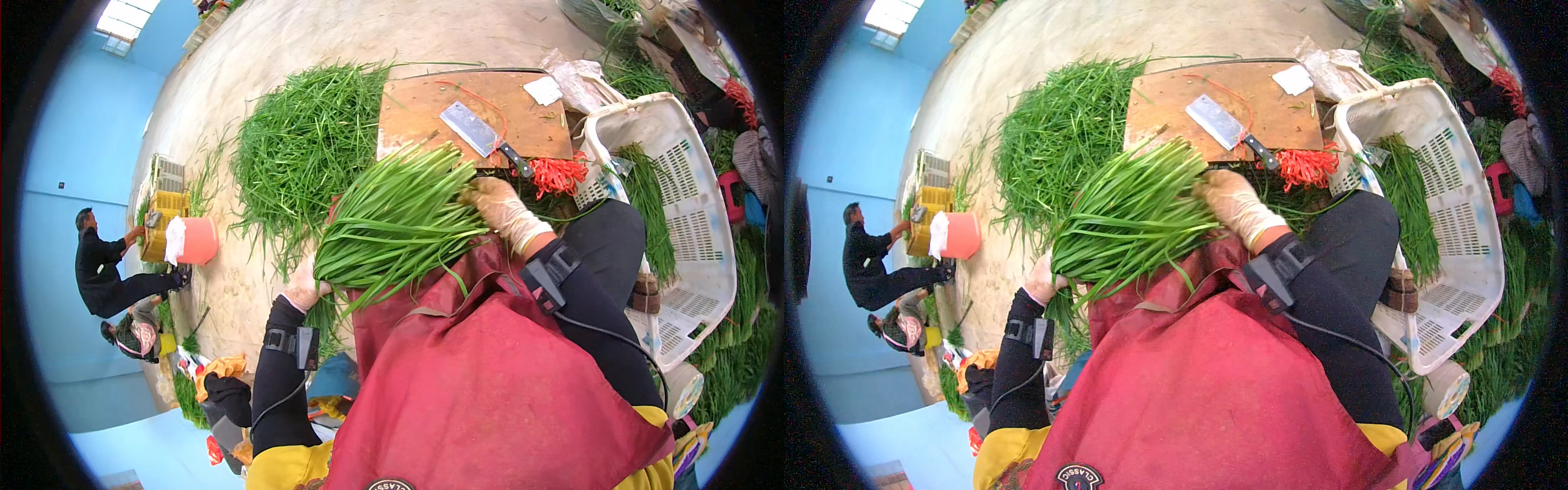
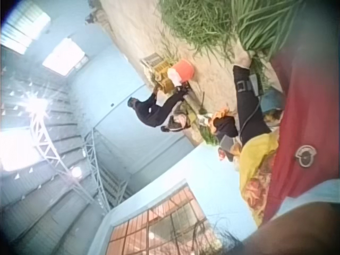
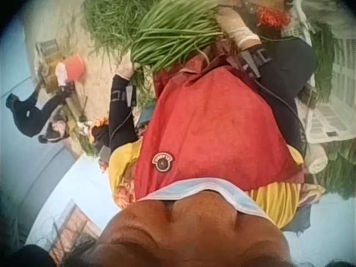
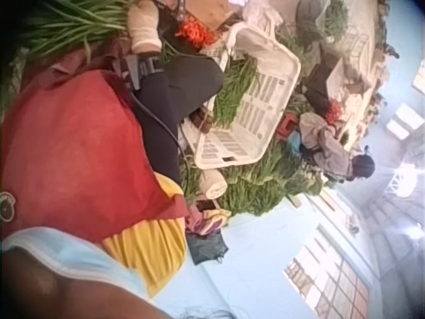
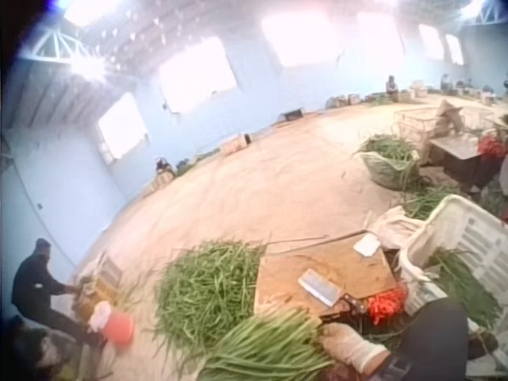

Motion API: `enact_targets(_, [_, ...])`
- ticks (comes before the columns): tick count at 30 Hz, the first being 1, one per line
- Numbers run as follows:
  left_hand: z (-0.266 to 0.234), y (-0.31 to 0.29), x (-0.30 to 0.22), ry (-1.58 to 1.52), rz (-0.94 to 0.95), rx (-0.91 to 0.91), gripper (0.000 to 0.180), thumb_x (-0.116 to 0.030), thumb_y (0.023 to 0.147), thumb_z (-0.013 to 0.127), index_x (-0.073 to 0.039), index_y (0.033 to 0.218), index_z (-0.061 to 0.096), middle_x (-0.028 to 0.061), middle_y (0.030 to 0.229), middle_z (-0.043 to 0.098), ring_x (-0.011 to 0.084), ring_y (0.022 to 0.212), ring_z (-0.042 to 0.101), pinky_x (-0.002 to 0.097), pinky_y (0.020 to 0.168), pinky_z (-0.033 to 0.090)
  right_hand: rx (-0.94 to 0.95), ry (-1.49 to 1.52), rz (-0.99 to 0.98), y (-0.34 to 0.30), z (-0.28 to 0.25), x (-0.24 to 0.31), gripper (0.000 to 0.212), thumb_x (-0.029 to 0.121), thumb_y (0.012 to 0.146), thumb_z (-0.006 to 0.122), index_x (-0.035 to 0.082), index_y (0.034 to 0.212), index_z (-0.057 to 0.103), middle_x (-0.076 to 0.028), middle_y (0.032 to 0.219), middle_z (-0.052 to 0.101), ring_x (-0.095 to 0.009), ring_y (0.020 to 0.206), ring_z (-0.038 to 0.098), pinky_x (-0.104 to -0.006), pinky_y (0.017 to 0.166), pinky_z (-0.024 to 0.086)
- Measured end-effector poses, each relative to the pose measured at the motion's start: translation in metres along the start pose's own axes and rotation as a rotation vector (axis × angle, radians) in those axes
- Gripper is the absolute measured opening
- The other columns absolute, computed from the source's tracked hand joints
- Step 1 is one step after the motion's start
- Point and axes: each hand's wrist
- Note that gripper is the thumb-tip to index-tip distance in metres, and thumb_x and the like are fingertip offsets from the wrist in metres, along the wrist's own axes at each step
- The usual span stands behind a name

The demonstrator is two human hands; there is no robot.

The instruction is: The person picks up a bunch of green vegetation from a basket, removes a few leaves by hand, and then places the bunch on a wooden board to trim the ends with a large knife before returning the trimmed bunch to the basket.

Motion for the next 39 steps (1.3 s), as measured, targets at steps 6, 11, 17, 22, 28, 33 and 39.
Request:
enact_targets(6, [-0.002, -0.004, 0.002, 0.017, -0.043, -0.004, 0.050, 0.001, 0.072, 0.077, -0.001, 0.119, 0.061, 0.0088, 0.109, 0.070, 0.0169, 0.097, 0.066, 0.0331, 0.088, 0.053, -0.205, -0.540, 0.219, -0.017, -0.093, -0.036, 0.031, 0.033, 0.093, 0.059, 0.004, 0.091, 0.070, -0.019, 0.079, 0.069, -0.035, 0.076, 0.068, -0.0443, 0.069, 0.052])
enact_targets(11, [-0.001, -0.005, -0.007, 0.071, -0.021, -0.052, 0.046, -0.004, 0.074, 0.078, -0.001, 0.118, 0.061, 0.0098, 0.110, 0.069, 0.0175, 0.096, 0.066, 0.0332, 0.087, 0.054, 0.020, -0.774, 0.099, -0.053, -0.123, 0.022, 0.041, 0.025, 0.084, 0.068, 0.004, 0.119, 0.066, -0.021, 0.103, 0.069, -0.033, 0.104, 0.066, -0.0398, 0.090, 0.050])
enact_targets(17, [0.000, -0.003, -0.038, 0.116, 0.024, -0.080, 0.039, 0.002, 0.074, 0.069, -0.001, 0.112, 0.061, 0.0090, 0.092, 0.071, 0.0157, 0.081, 0.068, 0.0296, 0.068, 0.055, -0.038, -0.759, -0.502, -0.037, -0.062, 0.104, 0.038, 0.037, 0.091, 0.062, 0.011, 0.117, 0.069, -0.017, 0.112, 0.067, -0.036, 0.105, 0.063, -0.0459, 0.091, 0.049])
enact_targets(22, [0.001, -0.004, -0.053, 0.104, 0.000, -0.093, 0.036, 0.005, 0.072, 0.064, -0.001, 0.108, 0.060, 0.0070, 0.082, 0.070, 0.0157, 0.067, 0.067, 0.0296, 0.058, 0.054, 0.219, -0.982, -0.037, 0.000, 0.002, 0.125, 0.049, 0.051, 0.093, 0.053, 0.010, 0.110, 0.073, -0.019, 0.103, 0.070, -0.037, 0.106, 0.065, -0.0458, 0.090, 0.049])
enact_targets(28, [-0.007, -0.007, -0.048, 0.182, -0.068, -0.034, 0.052, 0.000, 0.068, 0.068, 0.000, 0.119, 0.056, 0.0144, 0.101, 0.066, 0.0294, 0.090, 0.064, 0.0348, 0.080, 0.051, 0.124, -0.756, -0.193, 0.008, 0.015, 0.089, 0.035, 0.041, 0.091, 0.060, 0.008, 0.096, 0.073, -0.017, 0.094, 0.071, -0.038, 0.094, 0.067, -0.0473, 0.084, 0.050])
enact_targets(33, [-0.009, -0.003, -0.048, 0.245, -0.020, -0.017, 0.058, -0.001, 0.067, 0.067, 0.000, 0.123, 0.055, 0.0173, 0.109, 0.066, 0.0343, 0.103, 0.063, 0.0366, 0.091, 0.050, -0.078, -1.099, -0.053, 0.017, -0.021, 0.029, 0.027, 0.035, 0.089, 0.062, 0.011, 0.094, 0.074, -0.014, 0.091, 0.073, -0.034, 0.088, 0.071, -0.0453, 0.074, 0.055])
enact_targets(39, [-0.009, -0.004, -0.044, 0.146, 0.011, -0.025, 0.057, 0.001, 0.067, 0.067, -0.001, 0.123, 0.054, 0.0166, 0.109, 0.066, 0.0337, 0.102, 0.063, 0.0363, 0.090, 0.050, 0.089, -1.129, 0.246, -0.031, -0.095, 0.016, 0.031, 0.028, 0.080, 0.069, 0.011, 0.106, 0.074, -0.016, 0.102, 0.072, -0.033, 0.097, 0.070, -0.0433, 0.085, 0.055])
Point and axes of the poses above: each hand's wrist, its own y-axis towards the middle knuckle, its own z-axis out of the palm, x = y × z
